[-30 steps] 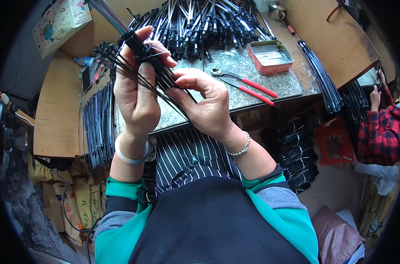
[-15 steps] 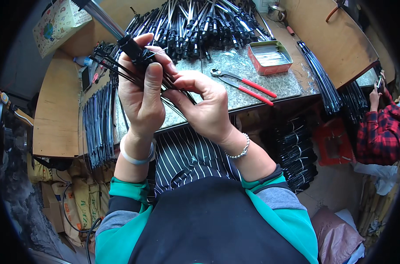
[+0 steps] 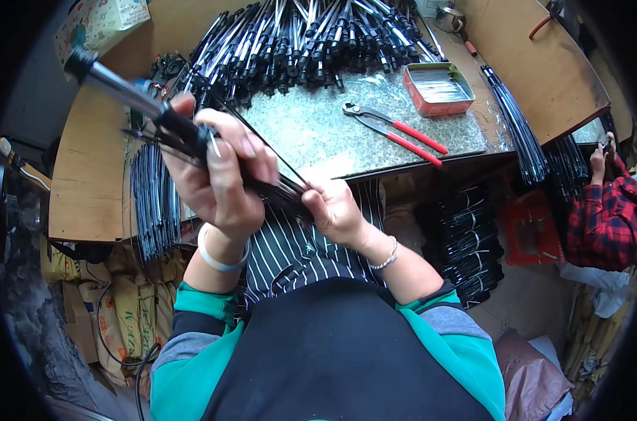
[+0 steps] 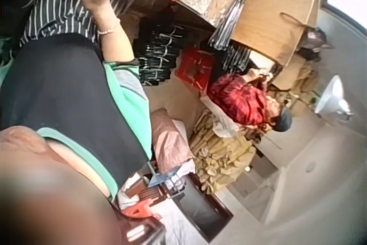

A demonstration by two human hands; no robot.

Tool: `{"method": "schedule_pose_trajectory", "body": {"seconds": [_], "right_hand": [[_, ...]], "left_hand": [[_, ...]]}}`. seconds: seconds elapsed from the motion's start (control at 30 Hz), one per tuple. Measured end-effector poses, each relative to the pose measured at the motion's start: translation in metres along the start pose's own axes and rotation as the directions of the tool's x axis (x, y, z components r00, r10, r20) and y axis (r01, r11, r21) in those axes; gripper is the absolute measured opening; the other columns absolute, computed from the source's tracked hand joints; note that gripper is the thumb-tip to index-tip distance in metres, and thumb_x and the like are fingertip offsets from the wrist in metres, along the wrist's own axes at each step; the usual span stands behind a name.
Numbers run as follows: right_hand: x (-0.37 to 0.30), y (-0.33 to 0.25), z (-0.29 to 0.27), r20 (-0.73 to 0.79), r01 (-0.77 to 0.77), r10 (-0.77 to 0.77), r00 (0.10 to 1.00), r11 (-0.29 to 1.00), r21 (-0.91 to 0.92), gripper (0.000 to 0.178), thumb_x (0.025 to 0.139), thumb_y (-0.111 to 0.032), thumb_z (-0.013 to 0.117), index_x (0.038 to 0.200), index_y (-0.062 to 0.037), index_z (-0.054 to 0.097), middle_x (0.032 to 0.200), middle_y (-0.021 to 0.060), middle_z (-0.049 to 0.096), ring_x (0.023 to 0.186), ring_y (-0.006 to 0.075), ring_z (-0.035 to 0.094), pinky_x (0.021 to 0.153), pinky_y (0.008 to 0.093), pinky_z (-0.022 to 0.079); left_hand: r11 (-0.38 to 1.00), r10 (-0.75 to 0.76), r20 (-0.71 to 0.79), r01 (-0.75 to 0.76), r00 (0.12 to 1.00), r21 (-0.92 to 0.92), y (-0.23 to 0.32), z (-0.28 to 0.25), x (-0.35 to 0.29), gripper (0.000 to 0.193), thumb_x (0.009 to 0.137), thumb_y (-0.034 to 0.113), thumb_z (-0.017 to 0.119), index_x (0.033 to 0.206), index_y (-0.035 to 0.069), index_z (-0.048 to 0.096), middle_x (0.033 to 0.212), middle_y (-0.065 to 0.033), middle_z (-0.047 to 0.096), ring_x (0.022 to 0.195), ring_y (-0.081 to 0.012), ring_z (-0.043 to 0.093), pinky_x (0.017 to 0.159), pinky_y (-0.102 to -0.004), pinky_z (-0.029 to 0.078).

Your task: Assemble and process bundles of black wires at a factory workstation using pliers.

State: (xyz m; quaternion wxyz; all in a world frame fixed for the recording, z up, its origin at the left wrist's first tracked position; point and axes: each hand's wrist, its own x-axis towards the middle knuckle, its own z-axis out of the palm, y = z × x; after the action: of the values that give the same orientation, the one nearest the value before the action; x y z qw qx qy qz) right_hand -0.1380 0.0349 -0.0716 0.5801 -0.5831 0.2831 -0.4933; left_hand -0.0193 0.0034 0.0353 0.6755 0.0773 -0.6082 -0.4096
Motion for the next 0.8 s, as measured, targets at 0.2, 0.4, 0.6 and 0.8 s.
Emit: {"method": "schedule_pose_trajectory", "body": {"seconds": [0.2, 0.4, 0.6, 0.8], "right_hand": [[-0.023, 0.023, 0.017, -0.219, 0.154, -0.205, 0.954, 0.961, -0.229, 0.064, 0.084, -0.057, 0.047, 0.109, 0.0013, 0.052, 0.072, 0.0064, 0.057, 0.061, 0.0123, 0.055, 0.058, 0.0255, 0.046], [0.007, -0.054, 0.014, -0.011, 0.367, -0.712, 0.702, 0.375, -0.852, 0.066, 0.073, -0.055, 0.061, 0.116, -0.0056, 0.054, 0.101, 0.01, 0.049, 0.092, 0.0218, 0.045, 0.079, 0.0334, 0.036], [0.003, -0.073, 0.01, 0.132, 0.331, -0.66, 0.74, 0.187, -0.925, 0.039, 0.073, -0.04, 0.068, 0.1, -0.0121, 0.066, 0.094, 0.0078, 0.042, 0.084, 0.0202, 0.04, 0.07, 0.0288, 0.036], [0.007, -0.063, 0.007, 0.248, 0.504, -0.71, 0.659, 0.173, -0.846, 0.024, 0.074, -0.02, 0.069, 0.092, -0.0044, 0.066, 0.065, -0.0014, 0.047, 0.063, 0.0169, 0.042, 0.057, 0.0276, 0.036]], "left_hand": [[0.874, -0.487, 0.133, 0.479, 0.863, 0.087, 0.004, -0.014, -0.036, 0.02, 0.091, 0.012, 0.051, 0.099, -0.006, 0.054, 0.057, -0.0021, 0.048, 0.045, -0.0083, 0.048, 0.044, -0.0203, 0.038], [0.885, -0.371, -0.005, 0.356, 0.928, 0.3, -0.005, -0.019, -0.065, 0.023, 0.086, -0.001, 0.052, 0.108, -0.004, 0.058, 0.098, -0.0137, 0.064, 0.087, -0.0162, 0.062, 0.076, -0.0291, 0.049], [0.92, -0.286, 0.022, 0.268, 0.958, 0.284, -0.006, -0.031, -0.078, 0.025, 0.085, -0.002, 0.053, 0.11, -0.005, 0.056, 0.103, -0.0157, 0.063, 0.097, -0.0224, 0.06, 0.085, -0.0331, 0.047], [0.896, -0.4, 0.093, 0.367, 0.912, 0.25, -0.008, -0.035, -0.081, 0.03, 0.082, 0.008, 0.061, 0.109, -0.005, 0.058, 0.106, -0.0165, 0.062, 0.098, -0.0219, 0.061, 0.082, -0.0309, 0.047]]}}
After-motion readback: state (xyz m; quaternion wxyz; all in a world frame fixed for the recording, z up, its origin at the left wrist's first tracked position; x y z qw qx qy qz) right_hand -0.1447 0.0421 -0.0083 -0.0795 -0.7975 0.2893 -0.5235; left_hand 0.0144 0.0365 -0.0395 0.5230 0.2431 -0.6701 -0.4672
